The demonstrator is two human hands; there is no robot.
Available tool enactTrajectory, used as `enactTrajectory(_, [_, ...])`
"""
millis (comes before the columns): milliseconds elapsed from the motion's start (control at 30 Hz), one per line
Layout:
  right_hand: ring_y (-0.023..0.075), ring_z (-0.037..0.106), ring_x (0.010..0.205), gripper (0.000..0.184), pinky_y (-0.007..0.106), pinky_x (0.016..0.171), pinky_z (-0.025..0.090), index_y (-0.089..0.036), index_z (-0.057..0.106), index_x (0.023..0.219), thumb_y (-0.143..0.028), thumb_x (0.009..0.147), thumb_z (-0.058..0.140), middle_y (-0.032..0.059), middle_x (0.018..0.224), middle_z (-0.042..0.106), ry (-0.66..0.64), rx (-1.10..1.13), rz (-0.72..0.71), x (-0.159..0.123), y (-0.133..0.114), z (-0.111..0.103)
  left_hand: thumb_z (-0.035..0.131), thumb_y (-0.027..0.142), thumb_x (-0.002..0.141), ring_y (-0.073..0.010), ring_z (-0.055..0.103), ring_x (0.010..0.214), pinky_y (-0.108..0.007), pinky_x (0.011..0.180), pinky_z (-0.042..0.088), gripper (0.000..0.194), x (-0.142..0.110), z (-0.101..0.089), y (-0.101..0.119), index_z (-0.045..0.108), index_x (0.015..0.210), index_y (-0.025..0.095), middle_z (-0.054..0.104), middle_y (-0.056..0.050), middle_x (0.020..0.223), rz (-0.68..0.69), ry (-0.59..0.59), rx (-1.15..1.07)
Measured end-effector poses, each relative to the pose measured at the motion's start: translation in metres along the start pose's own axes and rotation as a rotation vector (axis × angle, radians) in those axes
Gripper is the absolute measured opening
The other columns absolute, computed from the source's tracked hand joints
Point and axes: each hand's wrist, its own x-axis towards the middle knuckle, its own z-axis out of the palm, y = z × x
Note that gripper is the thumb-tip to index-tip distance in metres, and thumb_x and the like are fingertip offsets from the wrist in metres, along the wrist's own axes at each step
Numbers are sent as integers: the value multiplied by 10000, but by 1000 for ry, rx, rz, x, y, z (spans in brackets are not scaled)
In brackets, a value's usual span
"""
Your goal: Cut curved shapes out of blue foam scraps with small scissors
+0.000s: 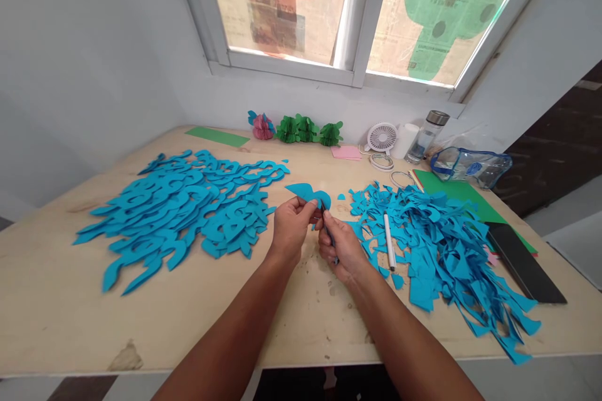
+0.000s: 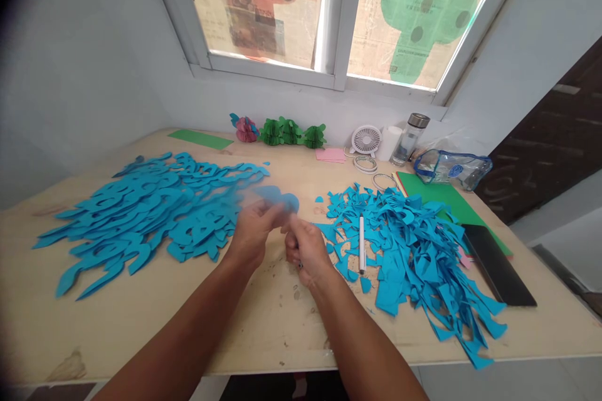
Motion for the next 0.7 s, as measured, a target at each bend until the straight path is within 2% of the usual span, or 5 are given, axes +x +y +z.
enactTrajectory(533, [10,210,296,447,185,328,93,-168,553,715,-595,680,682,-113,429,365,-5,-38,26,-1,-2,0,690,267,623,-132,584,566,-262,606,468,160,8,-6,-9,584,599,149,614,4,563,4,41,49])
enactTrajectory(700, [11,218,302,427,188,333,104,-169,559,717,-578,690,677,-111,438,368,-5,-40,21,-2,-2,1,695,275,615,-129,575,578,-266,625,458,167,10,-7,-10,591,618,143,627,-6,591,4,4,56])
